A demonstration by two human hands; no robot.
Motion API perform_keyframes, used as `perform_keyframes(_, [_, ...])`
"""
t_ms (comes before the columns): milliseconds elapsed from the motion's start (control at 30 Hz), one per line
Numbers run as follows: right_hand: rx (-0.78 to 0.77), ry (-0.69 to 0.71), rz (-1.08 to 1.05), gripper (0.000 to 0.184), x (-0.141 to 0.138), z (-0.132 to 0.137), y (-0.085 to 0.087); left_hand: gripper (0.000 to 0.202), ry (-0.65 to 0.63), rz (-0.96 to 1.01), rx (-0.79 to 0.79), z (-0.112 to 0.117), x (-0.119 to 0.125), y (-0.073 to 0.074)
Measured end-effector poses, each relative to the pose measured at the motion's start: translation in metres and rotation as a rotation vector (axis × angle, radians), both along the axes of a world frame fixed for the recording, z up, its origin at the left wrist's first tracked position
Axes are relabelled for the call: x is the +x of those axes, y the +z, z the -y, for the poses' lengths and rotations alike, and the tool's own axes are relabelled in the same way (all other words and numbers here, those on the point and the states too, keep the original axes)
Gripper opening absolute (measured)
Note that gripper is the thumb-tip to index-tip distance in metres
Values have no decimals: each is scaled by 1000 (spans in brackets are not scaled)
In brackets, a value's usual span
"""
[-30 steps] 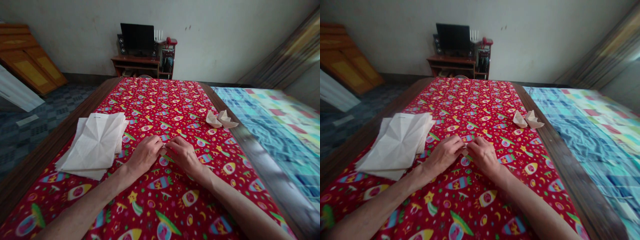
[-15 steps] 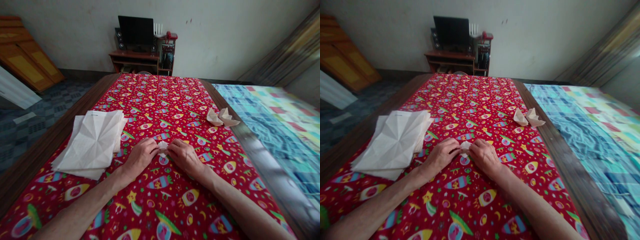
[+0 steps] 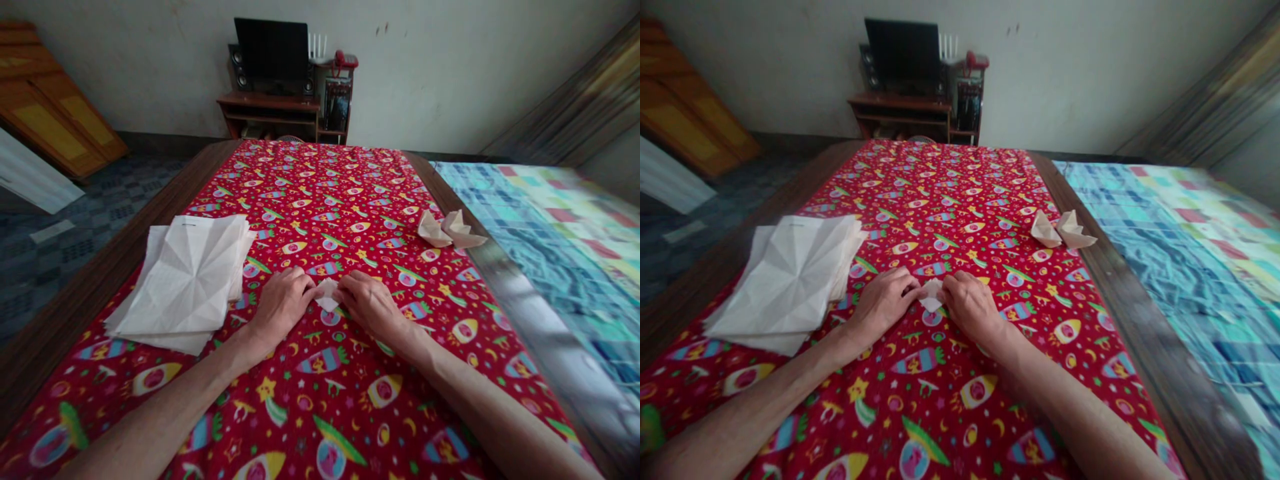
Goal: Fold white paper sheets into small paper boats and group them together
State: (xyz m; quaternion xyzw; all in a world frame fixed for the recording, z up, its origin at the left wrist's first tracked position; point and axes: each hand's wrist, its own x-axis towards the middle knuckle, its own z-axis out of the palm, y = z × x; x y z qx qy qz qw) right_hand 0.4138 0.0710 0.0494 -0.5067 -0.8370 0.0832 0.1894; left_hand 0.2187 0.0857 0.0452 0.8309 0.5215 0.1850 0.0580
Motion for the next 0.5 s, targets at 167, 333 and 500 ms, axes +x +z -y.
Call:
perform_keyframes(167, [-20, 31, 27, 15, 1, -4, 2, 26, 43, 34, -67, -2, 4, 7])
perform_keyframes(333, [-54, -36, 20, 21, -1, -8, 2, 32, 50, 31, -108, -5, 7, 12])
perform_keyframes(500, [-99, -46, 36, 17, -1, -7, 5, 26, 45, 36, -81, -5, 1, 11])
